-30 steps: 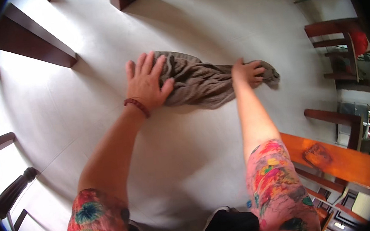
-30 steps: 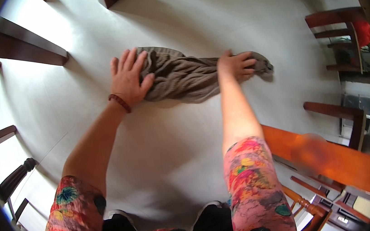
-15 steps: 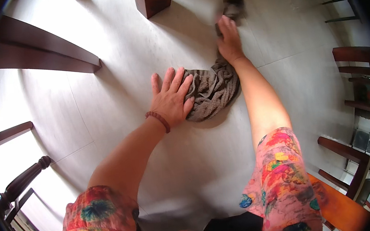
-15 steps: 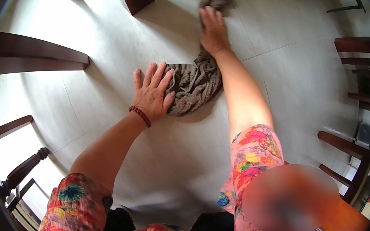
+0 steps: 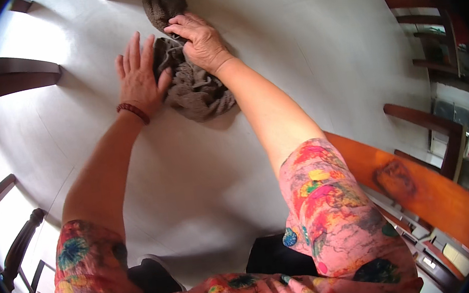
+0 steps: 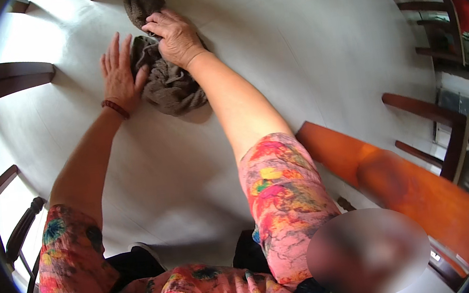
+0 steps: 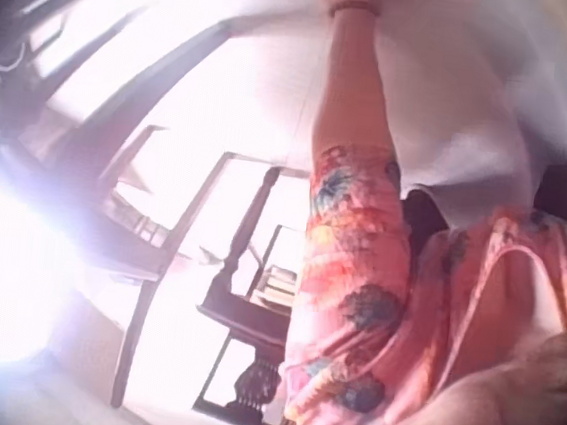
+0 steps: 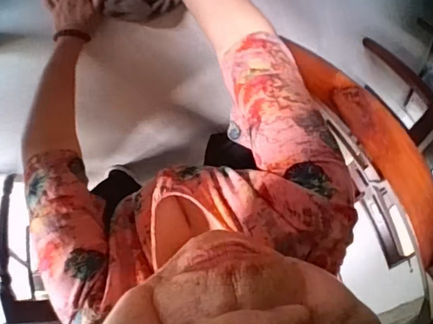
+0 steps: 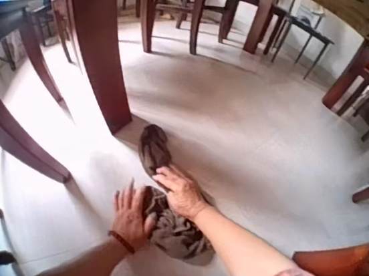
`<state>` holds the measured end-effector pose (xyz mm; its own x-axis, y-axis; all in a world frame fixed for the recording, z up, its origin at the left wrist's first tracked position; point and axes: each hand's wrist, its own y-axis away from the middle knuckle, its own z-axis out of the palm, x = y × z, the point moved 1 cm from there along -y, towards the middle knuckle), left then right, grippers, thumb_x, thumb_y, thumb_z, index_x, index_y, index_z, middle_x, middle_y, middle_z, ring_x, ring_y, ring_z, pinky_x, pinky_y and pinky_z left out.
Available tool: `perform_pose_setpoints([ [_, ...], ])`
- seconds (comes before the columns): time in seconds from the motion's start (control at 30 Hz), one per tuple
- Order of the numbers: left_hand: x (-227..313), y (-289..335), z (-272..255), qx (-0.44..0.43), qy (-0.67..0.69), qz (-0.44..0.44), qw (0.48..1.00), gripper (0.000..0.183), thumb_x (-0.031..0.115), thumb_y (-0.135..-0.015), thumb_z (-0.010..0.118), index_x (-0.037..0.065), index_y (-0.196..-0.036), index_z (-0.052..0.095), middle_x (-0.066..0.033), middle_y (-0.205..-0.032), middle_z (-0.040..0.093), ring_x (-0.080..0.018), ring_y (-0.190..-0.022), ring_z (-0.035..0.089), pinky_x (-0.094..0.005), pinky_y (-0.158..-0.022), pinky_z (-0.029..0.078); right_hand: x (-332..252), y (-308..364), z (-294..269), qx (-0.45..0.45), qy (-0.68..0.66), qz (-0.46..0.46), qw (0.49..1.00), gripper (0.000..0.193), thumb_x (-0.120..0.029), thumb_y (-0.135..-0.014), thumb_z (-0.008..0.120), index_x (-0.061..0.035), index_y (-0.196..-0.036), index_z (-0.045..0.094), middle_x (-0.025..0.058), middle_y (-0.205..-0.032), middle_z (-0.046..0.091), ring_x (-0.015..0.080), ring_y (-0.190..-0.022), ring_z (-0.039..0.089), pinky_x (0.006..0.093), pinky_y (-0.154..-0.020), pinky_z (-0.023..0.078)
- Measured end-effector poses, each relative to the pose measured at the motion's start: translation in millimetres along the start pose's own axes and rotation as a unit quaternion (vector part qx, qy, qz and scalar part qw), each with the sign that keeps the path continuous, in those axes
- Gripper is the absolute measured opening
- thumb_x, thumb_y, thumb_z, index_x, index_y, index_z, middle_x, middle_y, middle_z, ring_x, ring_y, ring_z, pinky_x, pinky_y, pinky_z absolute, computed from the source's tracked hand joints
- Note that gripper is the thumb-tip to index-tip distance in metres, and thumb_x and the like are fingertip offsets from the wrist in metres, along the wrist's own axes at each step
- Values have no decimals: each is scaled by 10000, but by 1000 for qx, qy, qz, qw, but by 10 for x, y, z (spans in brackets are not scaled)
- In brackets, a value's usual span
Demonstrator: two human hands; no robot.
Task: The person wrings out a cloth in a metal bowl of water, then walks around the room and wipes the tiled floor with the cloth. The person also moves a wooden chair to clean underneath it before returning it to its original position.
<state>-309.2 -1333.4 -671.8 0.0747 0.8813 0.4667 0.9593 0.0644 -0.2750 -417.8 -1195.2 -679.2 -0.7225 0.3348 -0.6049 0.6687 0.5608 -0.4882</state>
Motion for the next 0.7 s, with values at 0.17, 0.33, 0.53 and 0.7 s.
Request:
perform_pose_setpoints([
  [0.17,13,25,-65,-54,-69,81,993,658,214,-781,484,212,-1402,268,-65,-1476,192,-282,-1356,166,-495,-1070,122,-357,619,-218,0,84,49,995,401,63,-649,459,-71,-1002,594,67,-1082,552,335,-1101,458,395,-983,360],
  [0.33,-7,159,-58,-83,-29,151,985,720,21,-731,447,220,-1401,275,-30,-1477,201,-249,-1371,145,-475,-1090,116,-741,1334,-472,41,195,117,973,403,66,-637,470,-80,-998,573,55,-1054,536,303,-1046,469,390,-960,346],
  [0.53,407,1008,68,-153,80,348,921,564,56,-690,565,135,-1241,477,-94,-1367,381,-329,-1289,293,-472,-1043,257,-1351,2102,-904,-129,227,238,935,387,-2,-634,550,-126,-1000,527,38,-1093,462,286,-1027,412,400,-861,368],
  [0.7,874,1847,-62,-226,236,433,840,327,55,-670,580,76,-997,568,-136,-1140,536,-357,-1129,441,-488,-943,363,-1799,2607,-1406,-386,85,372,840,244,-1,-591,582,-89,-816,548,140,-952,478,359,-932,454,420,-802,410],
])
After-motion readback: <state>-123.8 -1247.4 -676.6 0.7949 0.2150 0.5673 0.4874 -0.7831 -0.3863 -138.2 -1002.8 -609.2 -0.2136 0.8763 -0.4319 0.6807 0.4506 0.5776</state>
